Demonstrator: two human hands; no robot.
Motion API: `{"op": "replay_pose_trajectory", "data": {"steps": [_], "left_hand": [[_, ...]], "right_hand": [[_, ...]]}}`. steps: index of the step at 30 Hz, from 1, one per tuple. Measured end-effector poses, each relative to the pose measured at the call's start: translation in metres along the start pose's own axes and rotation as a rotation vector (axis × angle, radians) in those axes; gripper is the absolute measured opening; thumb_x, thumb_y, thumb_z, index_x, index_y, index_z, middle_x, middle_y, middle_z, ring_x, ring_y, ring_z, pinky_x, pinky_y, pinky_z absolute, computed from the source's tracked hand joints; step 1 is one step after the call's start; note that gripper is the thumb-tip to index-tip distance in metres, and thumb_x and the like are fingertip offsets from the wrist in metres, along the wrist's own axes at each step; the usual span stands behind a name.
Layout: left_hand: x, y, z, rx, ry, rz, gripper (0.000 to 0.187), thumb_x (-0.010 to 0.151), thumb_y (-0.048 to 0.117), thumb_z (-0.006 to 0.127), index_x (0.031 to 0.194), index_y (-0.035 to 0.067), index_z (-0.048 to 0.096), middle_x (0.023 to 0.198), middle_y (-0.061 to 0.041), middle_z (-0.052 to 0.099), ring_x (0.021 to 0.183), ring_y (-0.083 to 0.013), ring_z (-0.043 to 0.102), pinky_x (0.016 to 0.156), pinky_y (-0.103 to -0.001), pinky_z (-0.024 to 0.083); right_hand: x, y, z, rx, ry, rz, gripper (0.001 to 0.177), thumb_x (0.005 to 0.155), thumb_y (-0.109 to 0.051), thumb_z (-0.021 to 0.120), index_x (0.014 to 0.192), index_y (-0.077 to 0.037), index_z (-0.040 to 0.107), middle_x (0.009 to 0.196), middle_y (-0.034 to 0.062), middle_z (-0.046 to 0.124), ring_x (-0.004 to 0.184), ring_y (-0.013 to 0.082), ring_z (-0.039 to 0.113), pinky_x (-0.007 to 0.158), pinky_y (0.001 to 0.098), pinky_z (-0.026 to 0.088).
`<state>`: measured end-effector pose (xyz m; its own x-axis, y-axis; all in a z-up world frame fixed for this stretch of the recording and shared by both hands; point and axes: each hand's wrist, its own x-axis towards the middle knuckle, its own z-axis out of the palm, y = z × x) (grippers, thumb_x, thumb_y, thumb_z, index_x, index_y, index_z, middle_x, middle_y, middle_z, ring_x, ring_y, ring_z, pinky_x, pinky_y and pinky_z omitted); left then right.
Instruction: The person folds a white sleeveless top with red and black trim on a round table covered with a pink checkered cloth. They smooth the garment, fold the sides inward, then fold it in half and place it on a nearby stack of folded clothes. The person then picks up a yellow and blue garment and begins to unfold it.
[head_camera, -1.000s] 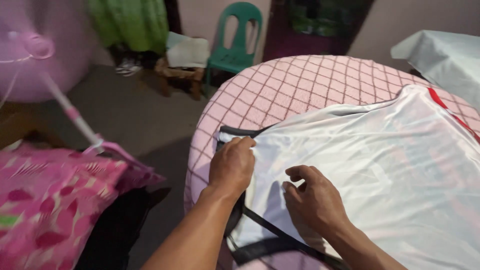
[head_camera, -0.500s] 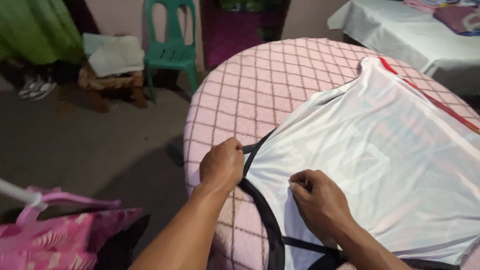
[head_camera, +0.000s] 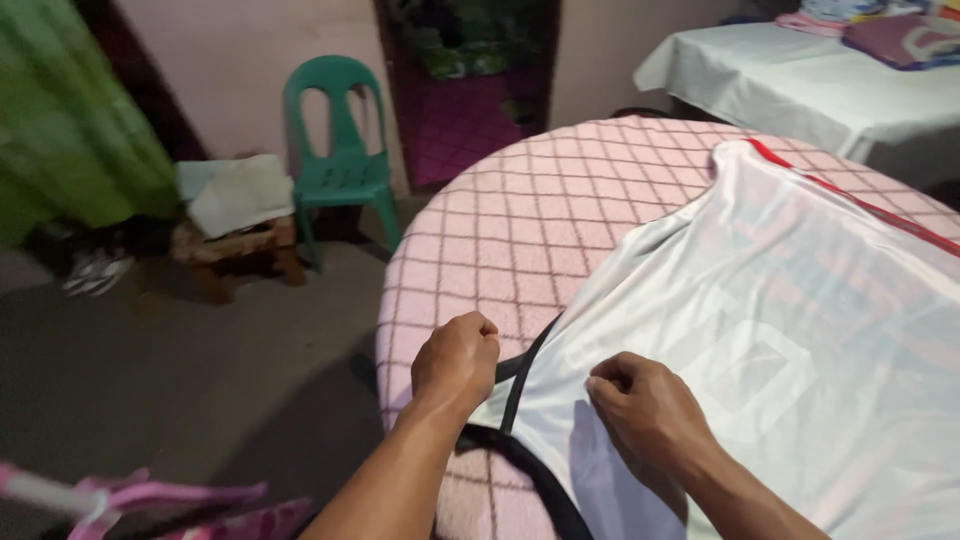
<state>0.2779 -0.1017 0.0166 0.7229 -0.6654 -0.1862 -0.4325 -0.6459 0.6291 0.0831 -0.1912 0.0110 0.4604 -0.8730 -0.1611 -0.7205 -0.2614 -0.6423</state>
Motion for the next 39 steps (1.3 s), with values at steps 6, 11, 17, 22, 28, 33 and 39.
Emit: {"op": "replay_pose_trajectory", "data": {"steps": [6, 11, 17, 22, 28, 33, 39], "left_hand": [[0.06, 0.035, 0.028, -0.03, -0.136, 0.157, 0.025, 0.09, 0.028, 0.061, 0.106, 0.018, 0.078, 0.108, -0.009, 0.077, 0.106, -0.0285, 0.071, 0.095, -0.044, 0.053], [0.103, 0.067, 0.045, -0.062, -0.387, 0.269, 0.027, 0.094, 0.026, 0.06, 0.103, 0.012, 0.082, 0.103, -0.014, 0.077, 0.096, -0.0299, 0.073, 0.087, -0.042, 0.056], [0.128, 0.071, 0.058, -0.421, -0.655, 0.213, 0.033, 0.095, 0.011, 0.049, 0.123, 0.007, 0.068, 0.092, -0.016, 0.079, 0.074, -0.0234, 0.075, 0.064, -0.036, 0.059], [0.151, 0.065, 0.062, -0.462, -0.744, 0.323, 0.037, 0.095, 0.01, 0.047, 0.127, 0.007, 0.065, 0.092, -0.013, 0.08, 0.073, -0.0186, 0.073, 0.063, -0.034, 0.058], [0.168, 0.073, 0.065, -0.204, -0.545, 0.517, 0.032, 0.09, 0.023, 0.06, 0.118, 0.013, 0.074, 0.103, -0.017, 0.077, 0.094, -0.0288, 0.073, 0.087, -0.04, 0.055], [0.161, 0.098, 0.065, -0.002, -0.534, 0.583, 0.035, 0.089, 0.031, 0.066, 0.119, 0.014, 0.073, 0.116, -0.015, 0.074, 0.111, -0.0304, 0.069, 0.096, -0.043, 0.052], [0.149, 0.117, 0.066, 0.047, -0.577, 0.753, 0.047, 0.082, 0.04, 0.078, 0.118, 0.011, 0.07, 0.116, -0.013, 0.072, 0.11, -0.0287, 0.069, 0.094, -0.042, 0.053]], "right_hand": [[0.023, -0.017, -0.004, 0.091, 0.097, 0.163, 0.038, 0.088, -0.032, 0.067, 0.115, -0.006, 0.074, 0.095, 0.0131, 0.081, 0.086, 0.0264, 0.077, 0.079, 0.0372, 0.058], [0.05, -0.046, 0.002, 0.093, 0.237, 0.237, 0.047, 0.087, -0.038, 0.069, 0.122, -0.007, 0.069, 0.098, 0.0101, 0.08, 0.092, 0.0245, 0.078, 0.082, 0.0359, 0.058], [0.075, -0.075, 0.022, -0.08, 0.347, 0.409, 0.064, 0.083, -0.044, 0.074, 0.133, -0.008, 0.058, 0.107, 0.0114, 0.077, 0.1, 0.0276, 0.072, 0.087, 0.0407, 0.055], [0.085, -0.078, 0.031, -0.108, 0.373, 0.525, 0.043, 0.087, -0.034, 0.069, 0.122, -0.009, 0.068, 0.096, 0.011, 0.078, 0.092, 0.0275, 0.074, 0.085, 0.0409, 0.055], [0.092, -0.039, 0.03, 0.501, 0.529, 0.719, 0.027, 0.095, -0.023, 0.059, 0.099, -0.002, 0.075, 0.062, 0.0114, 0.062, 0.048, 0.0228, 0.055, 0.048, 0.0393, 0.042], [0.084, -0.021, 0.024, 0.795, 0.591, 0.795, 0.027, 0.099, -0.018, 0.054, 0.09, 0.003, 0.068, 0.057, 0.0073, 0.051, 0.041, 0.0178, 0.038, 0.04, 0.0386, 0.027], [0.08, -0.031, 0.021, 0.813, 0.578, 0.819, 0.032, 0.102, -0.022, 0.05, 0.093, 0.001, 0.072, 0.063, 0.0069, 0.056, 0.05, 0.0163, 0.044, 0.047, 0.036, 0.034]]}}
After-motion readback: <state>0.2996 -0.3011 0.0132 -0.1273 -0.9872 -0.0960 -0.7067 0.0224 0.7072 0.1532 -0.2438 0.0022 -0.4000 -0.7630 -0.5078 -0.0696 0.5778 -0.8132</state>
